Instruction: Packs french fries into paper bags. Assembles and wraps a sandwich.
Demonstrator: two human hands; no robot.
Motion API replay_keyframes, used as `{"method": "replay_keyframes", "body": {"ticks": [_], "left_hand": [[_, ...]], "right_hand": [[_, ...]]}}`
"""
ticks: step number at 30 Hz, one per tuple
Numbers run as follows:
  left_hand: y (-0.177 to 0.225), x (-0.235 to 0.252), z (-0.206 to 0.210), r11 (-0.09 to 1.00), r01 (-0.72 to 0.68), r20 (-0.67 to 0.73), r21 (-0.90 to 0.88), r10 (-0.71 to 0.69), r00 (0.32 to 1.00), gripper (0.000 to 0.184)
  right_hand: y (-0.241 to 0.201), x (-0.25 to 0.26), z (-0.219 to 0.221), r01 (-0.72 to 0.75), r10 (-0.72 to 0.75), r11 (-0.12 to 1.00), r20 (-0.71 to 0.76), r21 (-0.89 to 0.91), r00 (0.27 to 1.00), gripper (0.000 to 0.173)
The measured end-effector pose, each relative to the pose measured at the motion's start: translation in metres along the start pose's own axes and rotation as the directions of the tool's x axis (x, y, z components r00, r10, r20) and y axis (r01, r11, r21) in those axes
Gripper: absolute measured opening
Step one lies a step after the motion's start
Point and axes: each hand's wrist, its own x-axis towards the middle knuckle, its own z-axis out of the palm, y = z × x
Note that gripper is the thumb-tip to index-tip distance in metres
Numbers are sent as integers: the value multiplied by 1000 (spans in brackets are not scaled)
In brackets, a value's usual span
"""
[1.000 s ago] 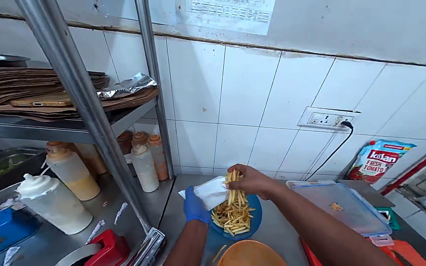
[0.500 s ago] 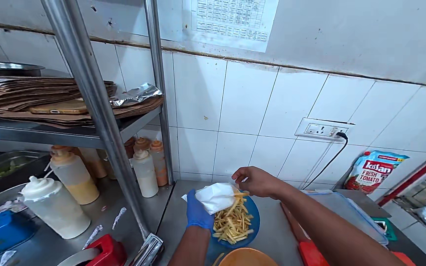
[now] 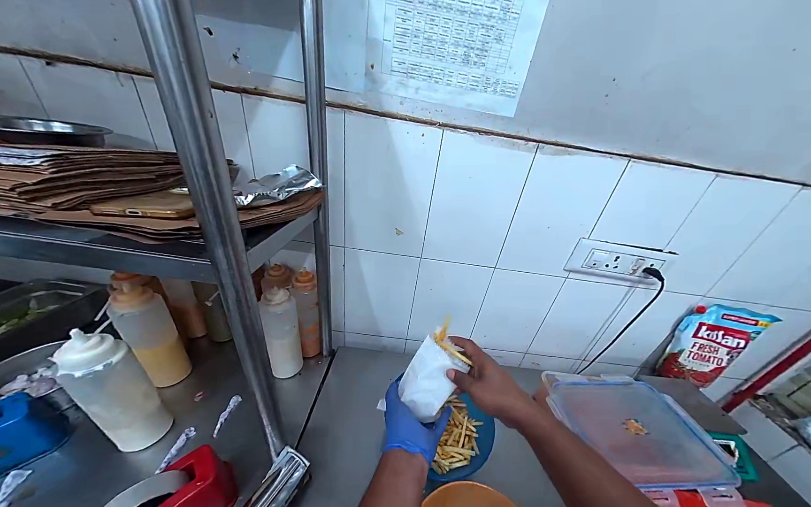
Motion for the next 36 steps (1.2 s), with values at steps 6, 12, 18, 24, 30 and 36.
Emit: {"method": "replay_keyframes", "body": {"ticks": [6, 12, 18, 24, 30, 36], "left_hand": [[-3, 4, -7, 998, 53, 1, -23, -53, 999, 60], [0, 7, -20, 985, 126, 46, -117, -122, 992, 65], [-6, -30, -13, 967, 230, 205, 107, -248, 947, 78], [16, -51, -47, 822, -58, 279, 566, -125, 952, 73], [58, -43, -82, 368, -587, 630, 721, 4, 777, 118], [63, -42, -113, 613, -596, 643, 519, 179, 744, 69]], "right_hand": [[-31, 2, -21, 30, 21, 930, 135, -367, 991, 62], [-40, -13, -24, 107, -64, 945, 144, -309, 987, 76], [40, -27, 6, 108, -107, 994, 108, -5, 988, 107], [39, -42, 3, 151, -141, 964, -63, 220, 988, 56], [22, -43, 5, 122, -158, 970, 162, 211, 974, 47], [12, -40, 51, 200, -279, 947, 339, 249, 898, 68]]}}
